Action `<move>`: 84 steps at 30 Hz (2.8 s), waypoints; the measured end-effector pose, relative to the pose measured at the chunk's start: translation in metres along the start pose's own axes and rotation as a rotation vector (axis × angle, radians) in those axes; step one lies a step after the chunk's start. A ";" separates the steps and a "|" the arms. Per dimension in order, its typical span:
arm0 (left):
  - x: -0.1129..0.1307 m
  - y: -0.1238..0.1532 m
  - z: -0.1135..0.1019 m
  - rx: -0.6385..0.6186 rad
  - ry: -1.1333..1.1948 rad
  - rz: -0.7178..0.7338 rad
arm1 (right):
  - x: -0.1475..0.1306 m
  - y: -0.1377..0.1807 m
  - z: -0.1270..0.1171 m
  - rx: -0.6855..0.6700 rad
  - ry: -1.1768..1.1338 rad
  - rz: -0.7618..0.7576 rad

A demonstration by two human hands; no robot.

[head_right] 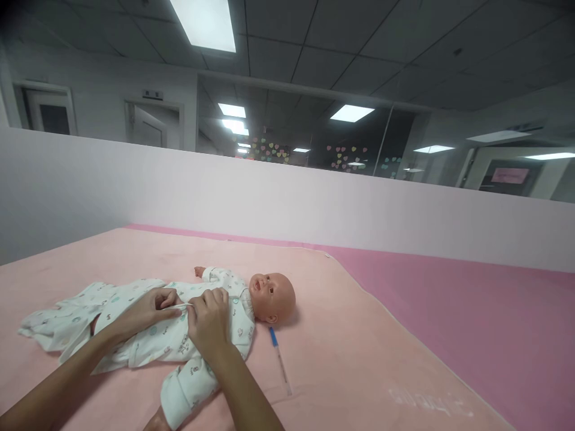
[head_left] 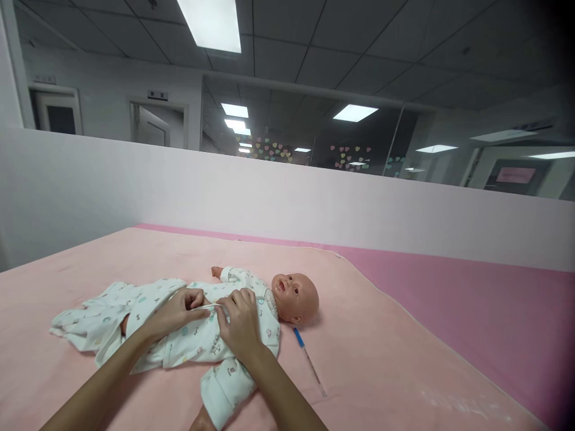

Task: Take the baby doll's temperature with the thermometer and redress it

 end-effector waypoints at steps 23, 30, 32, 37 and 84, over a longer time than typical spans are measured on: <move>0.008 0.002 0.000 0.074 -0.233 0.231 | 0.003 0.001 0.000 0.015 0.005 0.032; 0.001 0.000 0.001 0.077 -0.281 0.268 | 0.003 0.000 -0.002 0.015 0.002 0.052; 0.000 0.000 0.002 0.067 -0.312 0.268 | 0.004 0.000 -0.002 0.015 -0.001 0.054; -0.001 -0.001 0.004 0.063 -0.342 0.261 | 0.004 0.002 -0.001 0.019 -0.004 0.058; 0.006 0.002 0.002 0.104 -0.390 0.167 | 0.170 0.028 -0.096 0.233 0.017 0.834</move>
Point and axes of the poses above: each hand's wrist, its own y-axis away from the middle knuckle, its own z-axis out of the palm, x = y × z, the point moved 5 cm from there along -y, towards the middle knuckle, and after that the axes turned 14 degrees about x, right-handed, at the moved point
